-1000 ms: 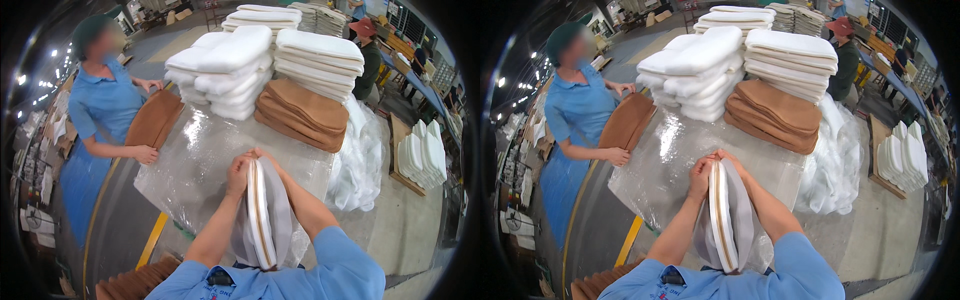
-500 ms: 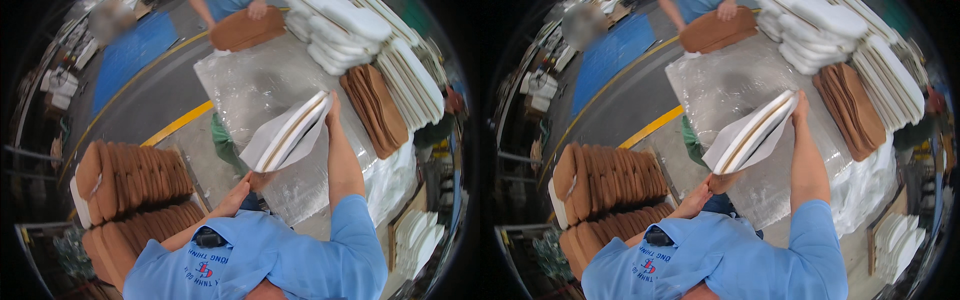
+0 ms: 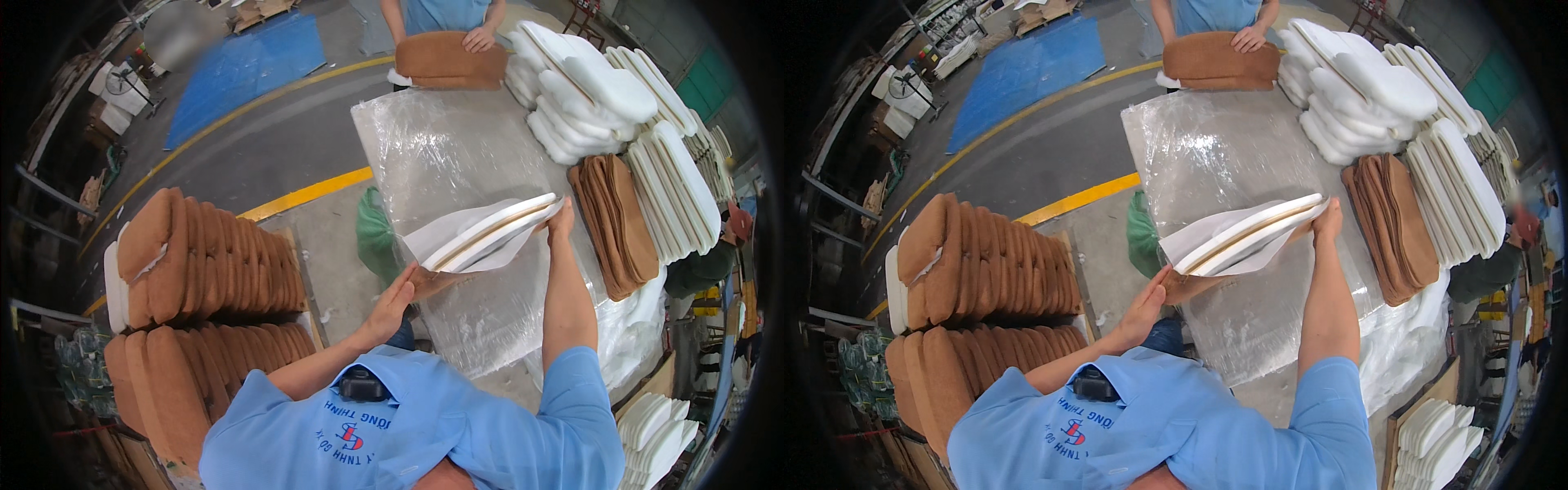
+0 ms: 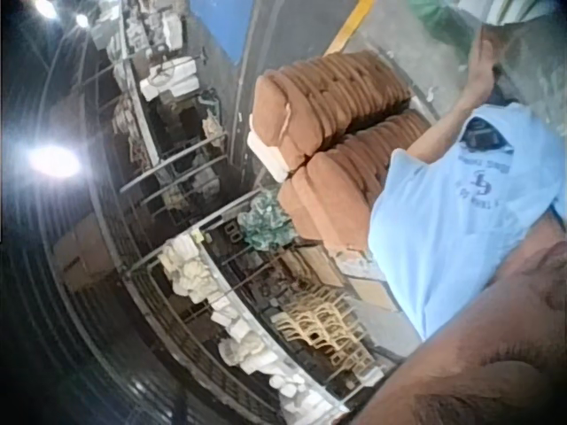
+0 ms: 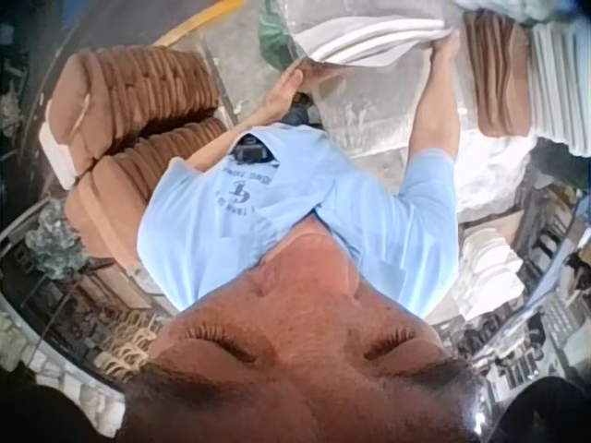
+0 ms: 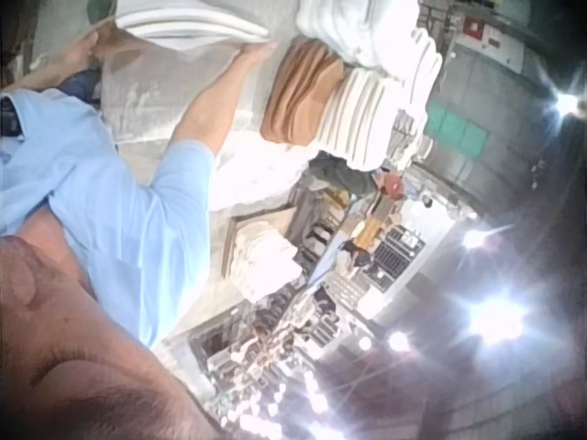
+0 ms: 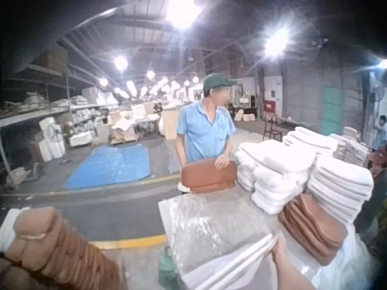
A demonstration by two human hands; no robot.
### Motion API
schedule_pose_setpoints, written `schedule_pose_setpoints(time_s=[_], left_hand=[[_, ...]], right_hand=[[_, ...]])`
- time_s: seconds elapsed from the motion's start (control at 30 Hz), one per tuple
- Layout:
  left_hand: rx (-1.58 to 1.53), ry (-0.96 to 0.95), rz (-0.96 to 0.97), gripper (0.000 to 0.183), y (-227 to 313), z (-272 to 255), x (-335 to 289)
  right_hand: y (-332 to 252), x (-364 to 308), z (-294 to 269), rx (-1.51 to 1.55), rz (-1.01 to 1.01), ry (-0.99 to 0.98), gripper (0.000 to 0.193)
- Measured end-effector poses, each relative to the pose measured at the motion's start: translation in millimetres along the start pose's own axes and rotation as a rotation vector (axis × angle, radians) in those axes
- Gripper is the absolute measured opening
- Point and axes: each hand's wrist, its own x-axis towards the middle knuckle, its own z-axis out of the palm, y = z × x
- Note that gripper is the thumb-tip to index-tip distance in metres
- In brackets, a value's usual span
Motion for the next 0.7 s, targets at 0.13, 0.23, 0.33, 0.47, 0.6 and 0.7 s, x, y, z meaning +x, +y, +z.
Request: schedule_pose_setpoints(time_s=[0.13,0.23,0.33,0.47,0.6,0.7], left_hand=[[-0.03,0.068,0.094,0.061,6,6,6],[0.055,0.131,0.195,0.059,23,15,14],[0.133,0.166,0.305,0.049,39,23,34],[0.27,0.17,0.458,0.034,56,38,75],[0.34,0.156,0.487,0.029,71,29,115],[0.126,0.113,0.495,0.034,72,65,186]], right_hand=[[5,-3,-4,-0.023,0.015,0.029,0.066],[9,-2,-20,-0.099,0.075,0.025,0.069],[32,-8,-55,-0.011,-0.019,0.116,0.065],[70,-42,-138,0.545,0.148,0.144,0.055],[118,-168,-137,0.773,0.358,0.226,0.057],[154,-258,-182,0.956,0.382,0.161,0.046]])
